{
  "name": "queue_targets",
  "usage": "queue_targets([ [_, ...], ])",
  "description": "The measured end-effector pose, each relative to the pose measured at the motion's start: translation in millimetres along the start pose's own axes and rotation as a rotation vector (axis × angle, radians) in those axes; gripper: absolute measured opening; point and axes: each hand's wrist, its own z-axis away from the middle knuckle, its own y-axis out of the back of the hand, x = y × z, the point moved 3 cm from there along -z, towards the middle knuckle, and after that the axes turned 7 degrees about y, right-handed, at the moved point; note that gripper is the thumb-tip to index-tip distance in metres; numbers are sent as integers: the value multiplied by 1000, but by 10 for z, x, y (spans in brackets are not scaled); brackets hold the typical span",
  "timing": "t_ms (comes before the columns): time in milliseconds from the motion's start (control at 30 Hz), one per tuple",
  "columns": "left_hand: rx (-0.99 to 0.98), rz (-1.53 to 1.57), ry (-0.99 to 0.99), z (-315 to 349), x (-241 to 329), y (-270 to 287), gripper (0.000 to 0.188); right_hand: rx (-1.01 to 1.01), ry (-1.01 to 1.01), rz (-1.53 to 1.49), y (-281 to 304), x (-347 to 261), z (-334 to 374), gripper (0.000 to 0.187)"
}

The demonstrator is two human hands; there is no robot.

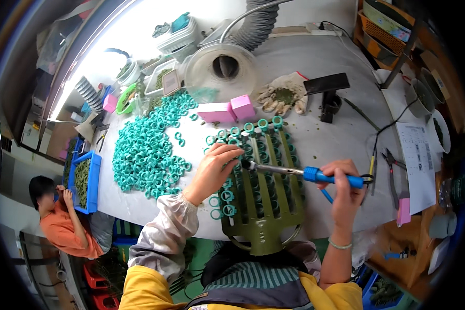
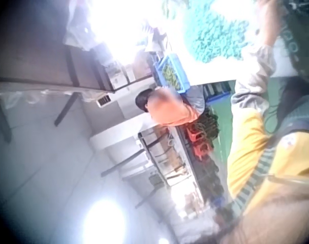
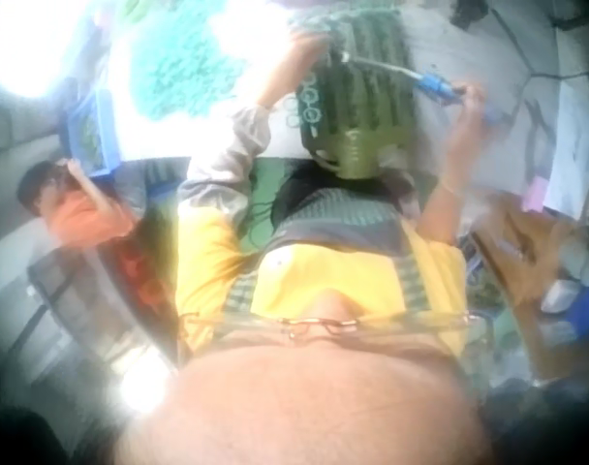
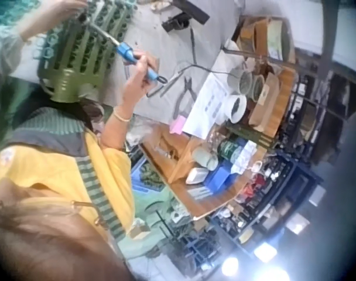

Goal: The person places small green rings into circular slots on a large green holder, using a soldering iron to secure them and then picking up the holder to look at the work.

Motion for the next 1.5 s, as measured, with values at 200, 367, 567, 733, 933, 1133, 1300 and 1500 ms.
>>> queue_targets([
  [200,82,141,282,115,-440,328,25,51,-3,13,112,-45,18,22],
  [367,-92,-618,166,646,-947,554,35,51,-1,-5,104,-107,27,22],
  [567,59,-529,181,765,-938,576,26,42,-19,31,96,-148,37,22],
  [733,113,434,716,739,-768,622,21,34,3,51,113,-145,67,23],
  [933,-27,792,670,638,-409,584,27,15,6,42,121,-200,86,22],
  [1133,-69,752,568,554,-101,456,28,15,19,61,131,-214,103,21],
  [1300,-85,680,459,448,23,279,27,13,14,49,151,-160,122,21],
  [1500,-160,545,419,331,198,178,28,-8,3,32,145,-125,141,20],
])
